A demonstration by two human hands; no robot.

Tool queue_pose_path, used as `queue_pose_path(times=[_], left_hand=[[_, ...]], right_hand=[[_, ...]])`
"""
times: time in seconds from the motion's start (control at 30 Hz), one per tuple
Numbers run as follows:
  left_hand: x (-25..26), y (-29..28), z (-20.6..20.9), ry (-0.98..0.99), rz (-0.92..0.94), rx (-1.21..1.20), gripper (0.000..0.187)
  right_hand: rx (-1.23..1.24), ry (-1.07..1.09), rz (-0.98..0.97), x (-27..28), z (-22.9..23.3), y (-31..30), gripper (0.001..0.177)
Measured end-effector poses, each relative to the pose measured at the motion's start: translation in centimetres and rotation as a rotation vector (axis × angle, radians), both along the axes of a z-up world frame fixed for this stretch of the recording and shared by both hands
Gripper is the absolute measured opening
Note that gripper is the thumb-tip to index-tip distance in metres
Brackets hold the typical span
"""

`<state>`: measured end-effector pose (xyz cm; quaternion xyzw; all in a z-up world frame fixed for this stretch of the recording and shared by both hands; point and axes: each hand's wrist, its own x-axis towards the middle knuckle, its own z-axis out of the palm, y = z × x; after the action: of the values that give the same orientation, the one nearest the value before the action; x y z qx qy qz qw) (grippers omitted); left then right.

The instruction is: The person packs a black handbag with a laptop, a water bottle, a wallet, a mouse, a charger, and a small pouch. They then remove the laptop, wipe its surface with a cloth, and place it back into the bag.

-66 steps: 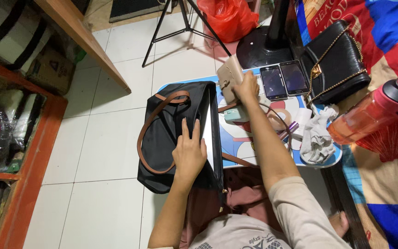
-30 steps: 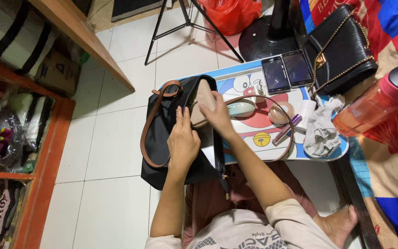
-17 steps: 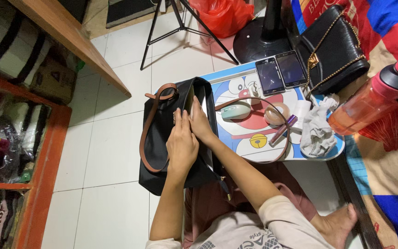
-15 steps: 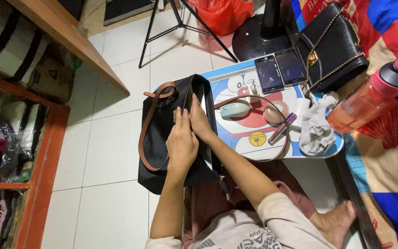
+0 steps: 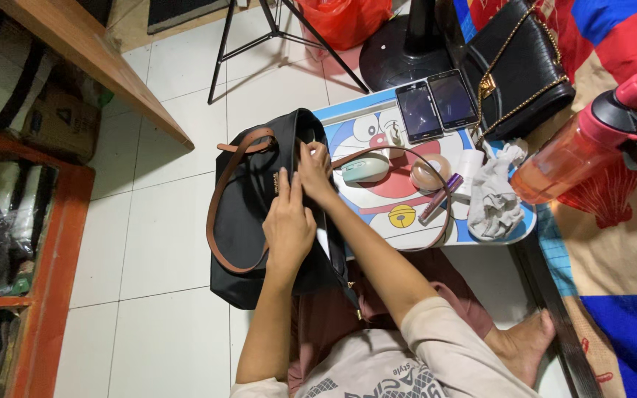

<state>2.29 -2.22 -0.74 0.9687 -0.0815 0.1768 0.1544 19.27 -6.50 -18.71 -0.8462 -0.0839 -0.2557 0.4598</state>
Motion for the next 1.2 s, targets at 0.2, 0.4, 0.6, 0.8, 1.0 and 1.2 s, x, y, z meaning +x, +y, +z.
queue_pose_path(times=[0.2,0.4,0.6,0.8,1.0,1.2], left_hand=[[-0.9,0.2,0.4,0.011,0.027,-0.036,0.064],[-2.9,-0.1,1.3,-0.146,0.036,-0.029,0.065],[-6.9,-1.9,0.6,-0.433,0.184,0.125,0.068],[-7.0,-1.3,-1.6,0.107,0.321,0.122,0.060],[-6.1,-1.0,-2.6,-0.089,0.310,0.185,0.049],[-6.2,-0.4,-1.9,-0.163,0.232,0.156,0.032]], right_hand=[[-0.009,0.058,0.040,-3.9,1.3,-10.4,0.054],[-0.353,0.124,-0.102,-8.4,4.9,-14.2,0.074],[-0.314,0.221,-0.126,-8.6,7.0,-13.9,0.088],[-0.310,0.282,-0.084,-10.4,5.5,-14.2,0.076],[-0.215,0.125,-0.034,-10.8,5.0,-15.0,0.066],[-0.107,0.089,-0.021,-10.6,7.1,-13.5,0.062]])
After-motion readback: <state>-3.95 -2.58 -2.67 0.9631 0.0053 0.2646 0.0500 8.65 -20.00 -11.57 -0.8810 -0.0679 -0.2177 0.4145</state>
